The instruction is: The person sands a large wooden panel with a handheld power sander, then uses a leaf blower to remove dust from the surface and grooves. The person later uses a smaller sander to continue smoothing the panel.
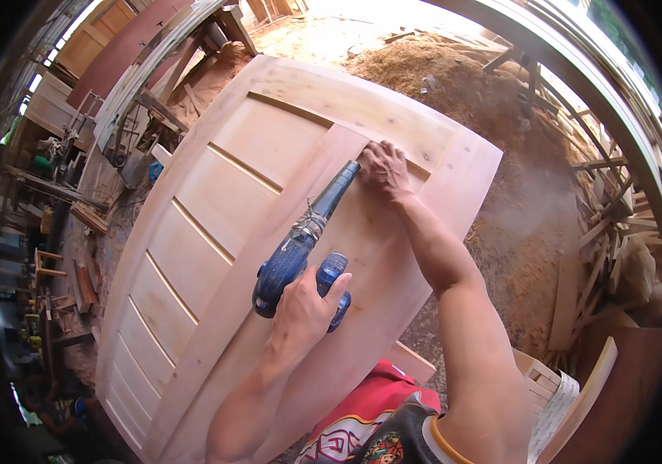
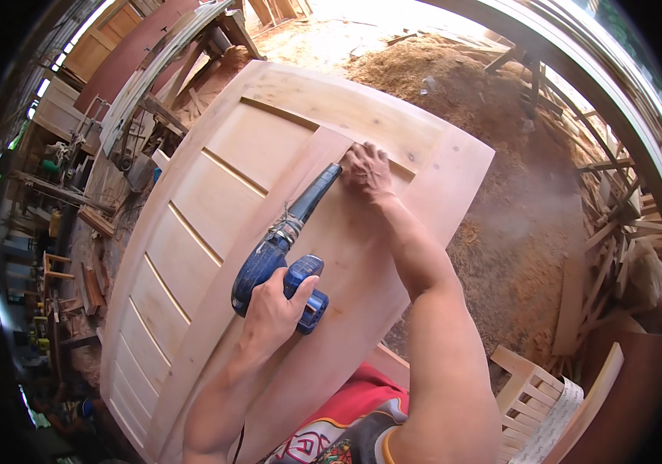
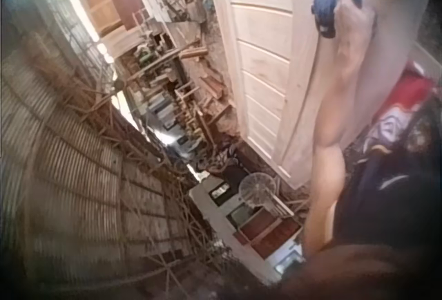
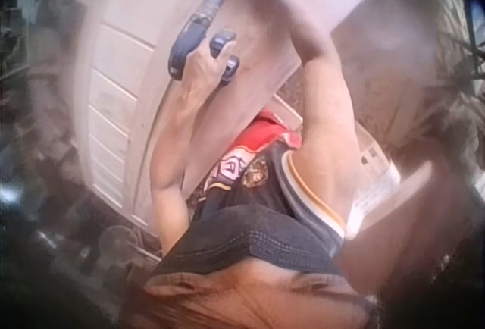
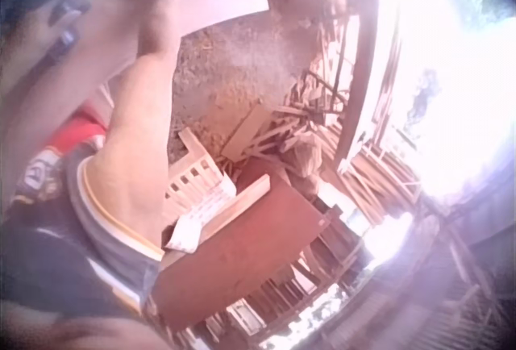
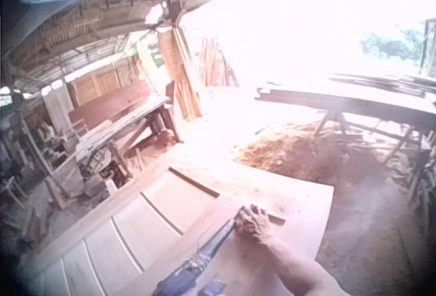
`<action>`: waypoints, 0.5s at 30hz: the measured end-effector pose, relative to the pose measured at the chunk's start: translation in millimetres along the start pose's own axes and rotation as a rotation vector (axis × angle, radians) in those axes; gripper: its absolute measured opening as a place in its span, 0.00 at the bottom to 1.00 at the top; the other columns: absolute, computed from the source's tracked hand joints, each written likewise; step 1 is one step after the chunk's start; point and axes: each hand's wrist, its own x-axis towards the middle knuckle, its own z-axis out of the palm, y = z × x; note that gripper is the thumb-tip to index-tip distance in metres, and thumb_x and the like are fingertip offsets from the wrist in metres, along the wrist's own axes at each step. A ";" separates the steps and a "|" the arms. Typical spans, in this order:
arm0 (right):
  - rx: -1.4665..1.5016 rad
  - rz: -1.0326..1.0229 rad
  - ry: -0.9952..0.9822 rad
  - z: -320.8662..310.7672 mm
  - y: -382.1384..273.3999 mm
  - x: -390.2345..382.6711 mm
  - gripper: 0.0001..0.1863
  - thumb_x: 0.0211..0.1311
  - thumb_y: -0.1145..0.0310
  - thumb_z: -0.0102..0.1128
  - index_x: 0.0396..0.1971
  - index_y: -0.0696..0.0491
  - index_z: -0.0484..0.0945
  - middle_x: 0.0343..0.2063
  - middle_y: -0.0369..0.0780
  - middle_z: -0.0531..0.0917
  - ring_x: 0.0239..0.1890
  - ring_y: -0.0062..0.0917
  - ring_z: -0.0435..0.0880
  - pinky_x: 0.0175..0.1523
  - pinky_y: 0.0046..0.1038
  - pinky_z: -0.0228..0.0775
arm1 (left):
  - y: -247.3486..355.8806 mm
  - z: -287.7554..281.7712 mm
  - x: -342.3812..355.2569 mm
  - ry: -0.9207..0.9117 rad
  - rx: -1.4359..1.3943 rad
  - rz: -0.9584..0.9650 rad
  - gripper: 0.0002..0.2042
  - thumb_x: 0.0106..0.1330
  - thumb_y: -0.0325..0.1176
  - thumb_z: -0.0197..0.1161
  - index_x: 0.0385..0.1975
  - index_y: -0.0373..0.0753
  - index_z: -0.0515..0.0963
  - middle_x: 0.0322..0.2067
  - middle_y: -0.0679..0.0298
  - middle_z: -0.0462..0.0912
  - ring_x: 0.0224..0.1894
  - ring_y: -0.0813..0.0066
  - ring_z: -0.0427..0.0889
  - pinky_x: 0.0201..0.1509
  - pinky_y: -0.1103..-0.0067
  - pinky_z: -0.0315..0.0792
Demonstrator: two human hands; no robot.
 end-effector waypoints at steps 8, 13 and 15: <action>-0.167 -0.242 -0.265 -45.0 36.2 -33.5 0.32 0.71 0.57 0.56 0.68 0.62 0.70 0.75 0.50 0.65 0.80 0.43 0.58 0.75 0.51 0.59 | -6.4 -21.3 -14.3 -0.080 0.054 0.055 0.26 0.70 0.55 0.67 0.40 0.30 0.81 0.32 0.42 0.86 0.39 0.41 0.88 0.45 0.57 0.80; -0.186 -0.086 -0.392 -100.7 36.9 -85.4 0.16 0.69 0.64 0.59 0.51 0.57 0.79 0.53 0.45 0.79 0.64 0.39 0.74 0.69 0.41 0.68 | -41.5 -45.7 -48.4 -0.222 0.121 0.098 0.27 0.66 0.55 0.70 0.45 0.32 0.83 0.35 0.46 0.88 0.40 0.46 0.89 0.45 0.64 0.81; -0.112 -0.264 -0.357 -83.2 33.0 -127.8 0.12 0.71 0.65 0.58 0.48 0.54 0.79 0.50 0.44 0.80 0.61 0.38 0.75 0.70 0.41 0.68 | -45.7 -56.2 -58.0 -0.277 0.111 0.118 0.27 0.66 0.55 0.71 0.45 0.32 0.84 0.36 0.46 0.88 0.40 0.47 0.89 0.47 0.65 0.81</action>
